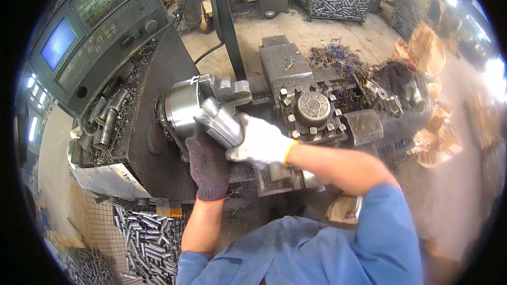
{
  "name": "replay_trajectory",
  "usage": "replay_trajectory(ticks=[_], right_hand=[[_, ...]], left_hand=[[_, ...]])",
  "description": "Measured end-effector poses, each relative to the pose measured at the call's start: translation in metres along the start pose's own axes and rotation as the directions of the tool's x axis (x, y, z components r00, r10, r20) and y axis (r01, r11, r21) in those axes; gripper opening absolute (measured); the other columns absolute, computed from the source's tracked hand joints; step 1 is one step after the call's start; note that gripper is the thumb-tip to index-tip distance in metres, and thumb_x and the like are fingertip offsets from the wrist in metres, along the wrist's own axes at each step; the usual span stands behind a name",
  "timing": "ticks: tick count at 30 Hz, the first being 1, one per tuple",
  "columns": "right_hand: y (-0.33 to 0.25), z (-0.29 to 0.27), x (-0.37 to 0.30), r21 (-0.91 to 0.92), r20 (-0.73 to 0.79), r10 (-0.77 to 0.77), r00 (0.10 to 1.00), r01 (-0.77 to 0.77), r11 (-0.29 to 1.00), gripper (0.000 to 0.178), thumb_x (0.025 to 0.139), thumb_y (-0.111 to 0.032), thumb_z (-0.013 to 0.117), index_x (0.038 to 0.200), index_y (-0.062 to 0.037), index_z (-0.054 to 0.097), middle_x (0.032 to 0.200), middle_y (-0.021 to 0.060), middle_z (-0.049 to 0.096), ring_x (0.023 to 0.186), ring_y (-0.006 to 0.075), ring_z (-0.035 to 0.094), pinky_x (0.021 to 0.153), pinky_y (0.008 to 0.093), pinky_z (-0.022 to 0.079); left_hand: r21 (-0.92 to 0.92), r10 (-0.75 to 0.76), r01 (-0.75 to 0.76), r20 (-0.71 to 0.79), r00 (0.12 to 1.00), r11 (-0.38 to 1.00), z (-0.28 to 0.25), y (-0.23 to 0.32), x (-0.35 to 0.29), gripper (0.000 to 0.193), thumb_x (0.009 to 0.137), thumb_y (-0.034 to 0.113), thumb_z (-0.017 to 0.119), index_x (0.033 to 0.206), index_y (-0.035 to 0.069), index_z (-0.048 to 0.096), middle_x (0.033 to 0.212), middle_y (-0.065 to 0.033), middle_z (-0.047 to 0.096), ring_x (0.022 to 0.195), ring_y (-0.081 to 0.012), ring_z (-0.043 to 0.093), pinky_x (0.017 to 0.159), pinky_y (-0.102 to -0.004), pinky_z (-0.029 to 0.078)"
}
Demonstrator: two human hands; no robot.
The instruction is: The person repeatedly loads cylindrical metal tubes into a lathe chuck, operates the machine, removes the finished parts, and places them into a wire basket. The cycle of loading, machining, and unloading is repeated multiple times throughout the clip.
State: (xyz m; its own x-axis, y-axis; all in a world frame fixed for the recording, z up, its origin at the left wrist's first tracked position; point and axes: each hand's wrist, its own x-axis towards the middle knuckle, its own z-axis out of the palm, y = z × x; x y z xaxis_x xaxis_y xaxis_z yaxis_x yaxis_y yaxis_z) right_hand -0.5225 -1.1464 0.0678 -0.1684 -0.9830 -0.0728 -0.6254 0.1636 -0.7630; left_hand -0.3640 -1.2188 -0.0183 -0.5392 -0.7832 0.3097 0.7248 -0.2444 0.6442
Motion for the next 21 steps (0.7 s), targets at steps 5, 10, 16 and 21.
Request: replay_trajectory(ticks=[5,10,16,21], right_hand=[[0.027,-0.116,0.053,-0.664,0.001,-0.244,0.97,0.183,0.725,0.081,0.076,-0.036,0.082,0.145,-0.0043,0.054,0.124,0.024,0.071,0.113,0.0392,0.073,0.097,0.0478,0.06],[0.097,-0.129,0.122,-0.918,0.189,-0.12,0.974,0.219,0.331,0.04,0.08,-0.025,0.084,0.114,-0.0092,0.072,0.106,0.0192,0.074,0.097,0.0357,0.076,0.086,0.0488,0.062],[0.14,-0.084,0.177,-0.618,0.402,0.132,0.906,0.162,0.769,0.081,0.068,-0.039,0.086,0.136,-0.0008,0.064,0.118,0.024,0.076,0.11,0.0412,0.073,0.095,0.0474,0.058],[0.14,-0.083,0.188,-0.501,0.422,0.049,0.905,0.188,0.845,0.061,0.068,-0.043,0.086,0.11,0.0008,0.076,0.104,0.0212,0.079,0.098,0.0365,0.076,0.087,0.0463,0.058]], left_hand=[[0.451,-0.001,0.062,-0.135,0.991,0.89,-0.043,0.014,-0.014,0.071,0.105,0.047,0.067,0.156,0.003,0.047,0.157,-0.0162,0.052,0.146,-0.0302,0.051,0.123,-0.0482,0.039],[0.352,-0.204,0.443,-0.546,0.813,0.824,-0.107,-0.004,-0.118,0.066,0.1,0.044,0.073,0.147,0.001,0.058,0.137,-0.0154,0.067,0.124,-0.0284,0.068,0.11,-0.0452,0.053],[0.197,-0.039,0.314,-0.791,0.61,0.929,-0.18,0.004,-0.23,0.048,0.1,0.038,0.074,0.133,0.004,0.066,0.124,-0.0106,0.071,0.109,-0.0262,0.07,0.095,-0.0438,0.057],[0.252,0.201,0.054,-0.868,0.454,0.966,-0.223,0.035,-0.25,0.044,0.102,0.055,0.065,0.107,0.011,0.069,0.097,-0.0047,0.067,0.087,-0.0238,0.063,0.078,-0.0424,0.053]])
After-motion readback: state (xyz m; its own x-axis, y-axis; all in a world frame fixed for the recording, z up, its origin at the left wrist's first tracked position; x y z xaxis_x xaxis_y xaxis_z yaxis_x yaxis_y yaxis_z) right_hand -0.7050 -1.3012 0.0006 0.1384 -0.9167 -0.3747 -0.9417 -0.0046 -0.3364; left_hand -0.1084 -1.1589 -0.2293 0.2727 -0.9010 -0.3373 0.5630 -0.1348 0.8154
